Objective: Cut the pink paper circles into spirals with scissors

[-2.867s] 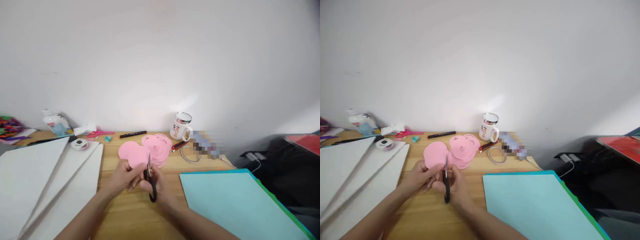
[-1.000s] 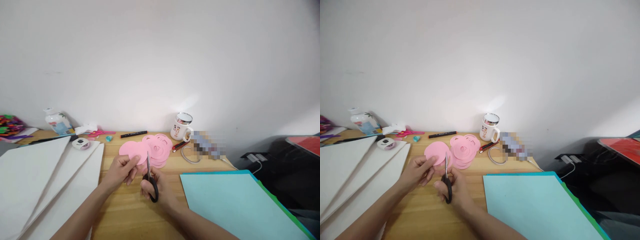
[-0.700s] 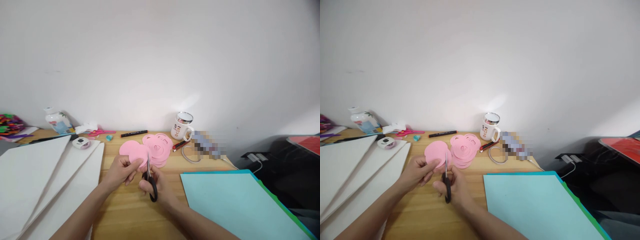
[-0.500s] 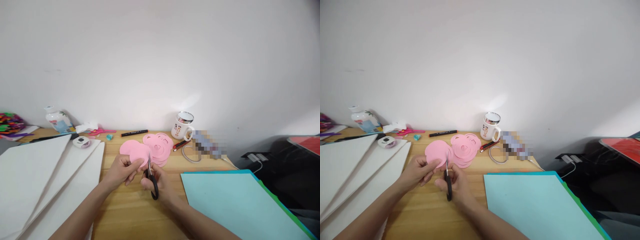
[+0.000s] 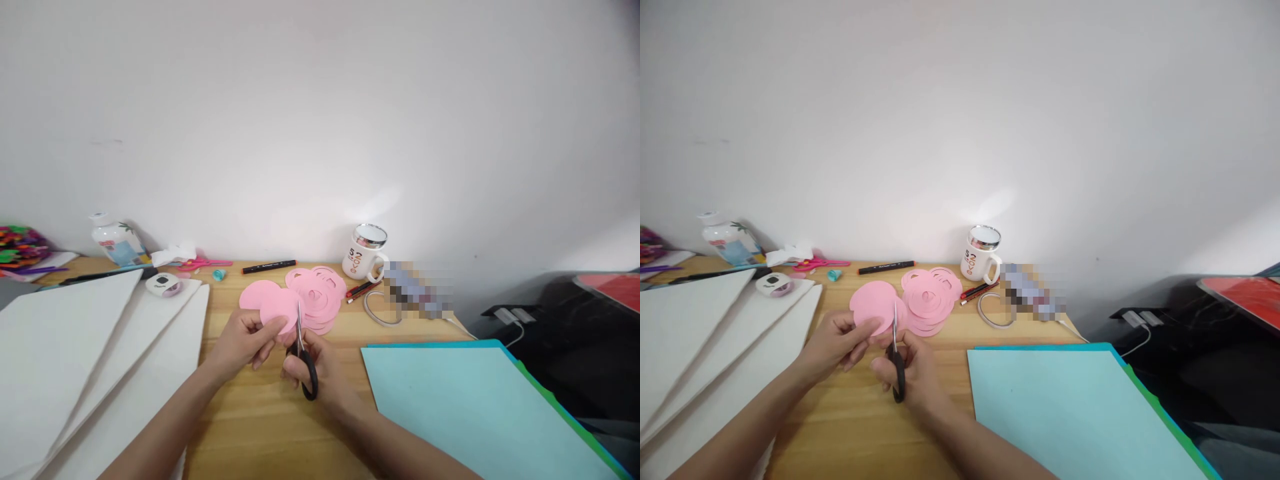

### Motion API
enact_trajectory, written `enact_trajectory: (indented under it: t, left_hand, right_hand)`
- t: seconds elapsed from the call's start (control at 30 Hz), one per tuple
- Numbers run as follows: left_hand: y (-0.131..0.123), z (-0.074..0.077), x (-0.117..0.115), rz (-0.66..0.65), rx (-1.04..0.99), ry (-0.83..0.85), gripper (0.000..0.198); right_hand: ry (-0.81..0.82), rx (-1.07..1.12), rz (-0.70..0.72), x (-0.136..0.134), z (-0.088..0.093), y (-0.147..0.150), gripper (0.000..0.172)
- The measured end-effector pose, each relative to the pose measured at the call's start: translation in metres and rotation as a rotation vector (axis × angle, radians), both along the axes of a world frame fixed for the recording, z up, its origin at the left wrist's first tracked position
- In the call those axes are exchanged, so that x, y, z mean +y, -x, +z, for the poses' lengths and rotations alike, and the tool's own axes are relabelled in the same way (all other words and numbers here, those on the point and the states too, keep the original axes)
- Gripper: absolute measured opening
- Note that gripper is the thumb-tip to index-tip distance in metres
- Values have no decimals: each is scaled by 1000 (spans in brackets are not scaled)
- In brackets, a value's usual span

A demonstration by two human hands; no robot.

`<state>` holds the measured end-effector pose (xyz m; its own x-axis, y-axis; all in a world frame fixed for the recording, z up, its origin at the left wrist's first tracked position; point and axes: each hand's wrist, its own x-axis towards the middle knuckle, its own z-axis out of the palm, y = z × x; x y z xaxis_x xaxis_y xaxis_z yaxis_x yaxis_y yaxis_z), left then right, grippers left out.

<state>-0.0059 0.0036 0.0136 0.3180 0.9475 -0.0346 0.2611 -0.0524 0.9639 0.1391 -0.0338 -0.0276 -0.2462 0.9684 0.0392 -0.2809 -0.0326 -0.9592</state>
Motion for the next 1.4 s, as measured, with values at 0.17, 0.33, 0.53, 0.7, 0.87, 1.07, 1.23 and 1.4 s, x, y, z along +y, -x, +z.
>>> enact_trajectory:
  t: [0.17,0.33,0.53,0.7,0.87,1.07,1.23,1.4]
  left_hand:
    - [2,-2,2,3,-10,-23,50]
    - [3,-2,2,24,0,-19,49]
    - [4,-1,3,21,-53,-14,47]
    - [3,3,2,48,-64,-21,46]
    - [3,8,2,70,-79,-28,45]
    - [4,4,4,97,-136,-25,46]
    - [1,-3,3,-52,-154,6,44]
    - [-7,-3,-2,-78,-143,50,45]
  right_hand:
    - [-7,5,-1,0,2,1,31]
    - [8,15,1,-1,2,2,29]
    - [36,19,-12,-2,6,3,28]
    - [76,10,-13,-3,6,3,30]
    - [93,29,-4,-3,3,4,28]
    - [80,40,0,-3,-2,4,28]
    - [38,25,-47,-3,0,4,29]
    - [35,18,-1,-4,1,6,31]
